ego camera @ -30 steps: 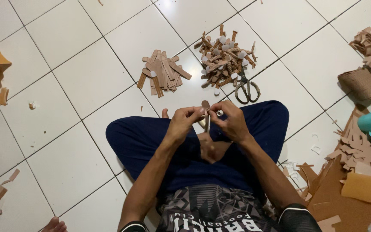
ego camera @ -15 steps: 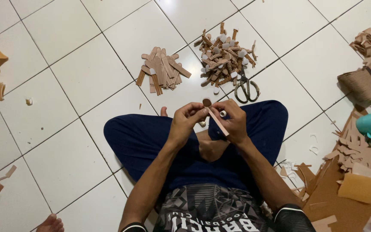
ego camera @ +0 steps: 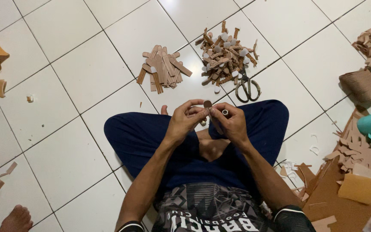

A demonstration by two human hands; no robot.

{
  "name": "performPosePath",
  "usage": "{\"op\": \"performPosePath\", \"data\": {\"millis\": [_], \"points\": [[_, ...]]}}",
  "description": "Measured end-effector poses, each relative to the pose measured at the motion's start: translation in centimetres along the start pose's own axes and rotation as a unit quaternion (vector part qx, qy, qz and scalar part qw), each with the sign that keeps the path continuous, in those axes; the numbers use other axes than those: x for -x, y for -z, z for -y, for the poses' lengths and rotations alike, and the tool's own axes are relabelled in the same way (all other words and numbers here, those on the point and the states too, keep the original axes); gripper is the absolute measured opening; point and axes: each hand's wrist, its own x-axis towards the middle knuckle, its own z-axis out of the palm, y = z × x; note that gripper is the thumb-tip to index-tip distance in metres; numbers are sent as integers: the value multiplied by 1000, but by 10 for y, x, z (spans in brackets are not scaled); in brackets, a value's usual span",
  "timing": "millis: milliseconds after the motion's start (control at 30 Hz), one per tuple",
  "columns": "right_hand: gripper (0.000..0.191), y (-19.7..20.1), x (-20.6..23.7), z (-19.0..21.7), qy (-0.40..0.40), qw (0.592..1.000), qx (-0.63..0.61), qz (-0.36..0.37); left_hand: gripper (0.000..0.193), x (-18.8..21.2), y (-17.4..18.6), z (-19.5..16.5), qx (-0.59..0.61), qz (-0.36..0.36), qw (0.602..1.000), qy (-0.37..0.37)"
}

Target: The person sits on a tiled floor and repeatedly wraps a light-colored cord around flat wooden sticks. They hold the stick in one hand and wind the cord with the other, then place the finished pieces into a pile nearby. A pair of scissors and additional sticks are visible on the floor.

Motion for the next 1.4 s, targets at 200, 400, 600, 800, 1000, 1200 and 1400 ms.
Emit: {"op": "performPosePath", "data": {"millis": [200,400,600,800,1000,1200,1400], "points": [[24,4,-4,-2,20,999,47,4,29,6,1,4,-113,16,993,-38],[29,-3,-8,-2,-78,997,-20,0,30,5,-1,13,-114,-5,992,-45],[23,-7,-4,6,-43,997,24,58,31,5,-3,17,-103,-77,991,-45],[20,-4,-3,4,22,992,120,31,30,8,-2,13,-149,-77,984,-53],[20,-2,-3,-2,12,992,125,18,32,11,1,5,-210,-56,973,-76],[25,4,-8,-2,50,994,83,48,32,11,7,1,-300,-37,951,-58],[24,-13,-11,-4,-63,997,-50,8,33,7,-1,5,-246,-86,964,-50]]}}
